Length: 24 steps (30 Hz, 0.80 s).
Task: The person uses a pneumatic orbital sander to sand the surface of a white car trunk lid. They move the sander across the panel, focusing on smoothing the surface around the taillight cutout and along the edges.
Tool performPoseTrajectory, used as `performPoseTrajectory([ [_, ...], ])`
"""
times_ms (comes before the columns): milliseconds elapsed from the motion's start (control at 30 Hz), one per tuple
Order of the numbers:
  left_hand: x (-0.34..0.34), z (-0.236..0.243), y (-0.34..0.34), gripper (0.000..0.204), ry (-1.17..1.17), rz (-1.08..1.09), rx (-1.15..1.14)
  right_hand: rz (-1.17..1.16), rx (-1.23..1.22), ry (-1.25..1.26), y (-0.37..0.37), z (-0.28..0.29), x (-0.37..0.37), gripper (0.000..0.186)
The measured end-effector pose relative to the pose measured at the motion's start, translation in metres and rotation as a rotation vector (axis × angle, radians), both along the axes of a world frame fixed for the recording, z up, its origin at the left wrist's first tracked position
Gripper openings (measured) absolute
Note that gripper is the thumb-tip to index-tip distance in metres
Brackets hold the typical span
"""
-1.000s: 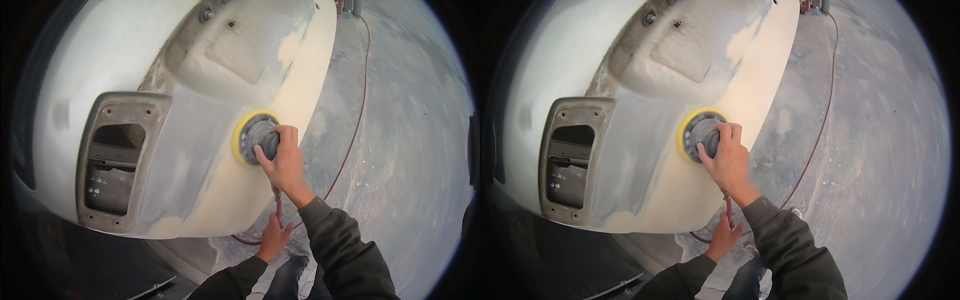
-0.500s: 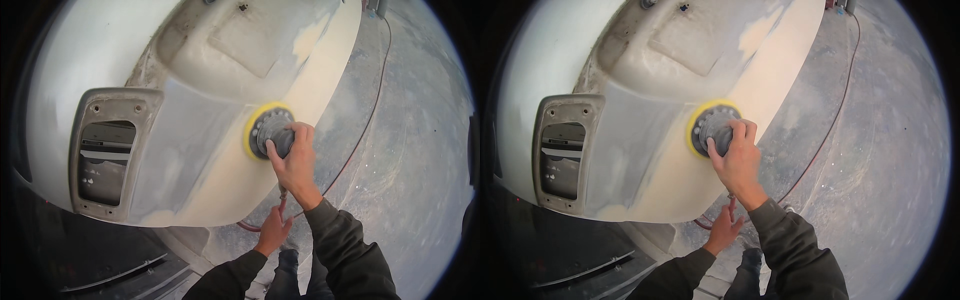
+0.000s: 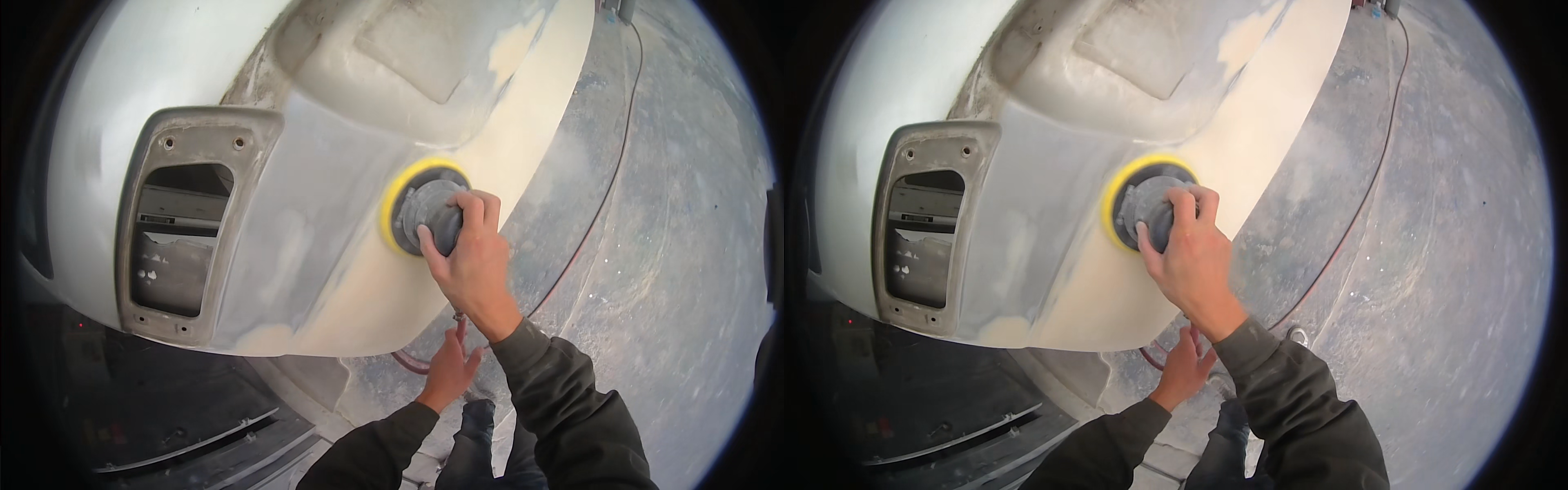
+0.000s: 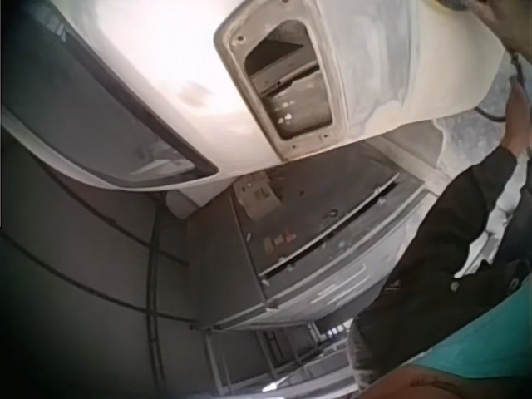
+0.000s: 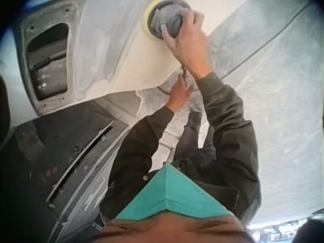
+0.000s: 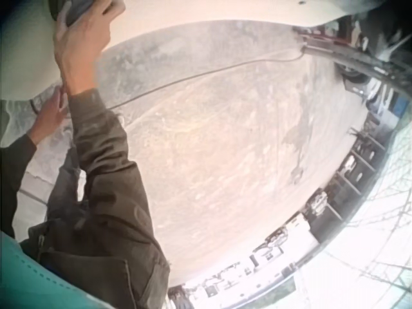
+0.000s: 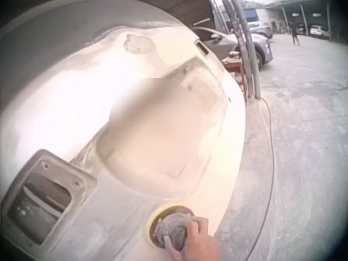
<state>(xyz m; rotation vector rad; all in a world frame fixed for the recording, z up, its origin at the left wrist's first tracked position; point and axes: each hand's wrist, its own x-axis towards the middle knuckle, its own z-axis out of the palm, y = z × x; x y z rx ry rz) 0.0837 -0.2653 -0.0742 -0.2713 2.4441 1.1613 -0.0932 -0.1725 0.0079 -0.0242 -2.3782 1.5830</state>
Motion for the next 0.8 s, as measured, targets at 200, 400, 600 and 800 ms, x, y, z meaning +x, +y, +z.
performPoseTrajectory([
  [200, 0.009, 0.007, -0.009, 0.054, -0.042, 0.007, -0.028, 0.019, -0.019, -0.013, -0.014, 0.002, 0.016, 0.05],
  [400, 0.024, -0.002, -0.019, 0.048, -0.029, -0.051, -0.032, 0.021, 0.025, -0.021, -0.02, 0.0, 0.025, 0.049],
  [600, 0.032, -0.001, -0.028, 0.05, 0.022, -0.098, -0.05, -0.022, -0.002, -0.01, -0.025, -0.006, 0.032, 0.05],
  [800, 0.036, 0.0, -0.037, 0.051, 0.003, -0.043, -0.036, -0.037, 0.02, 0.022, -0.038, -0.009, 0.042, 0.05],
])
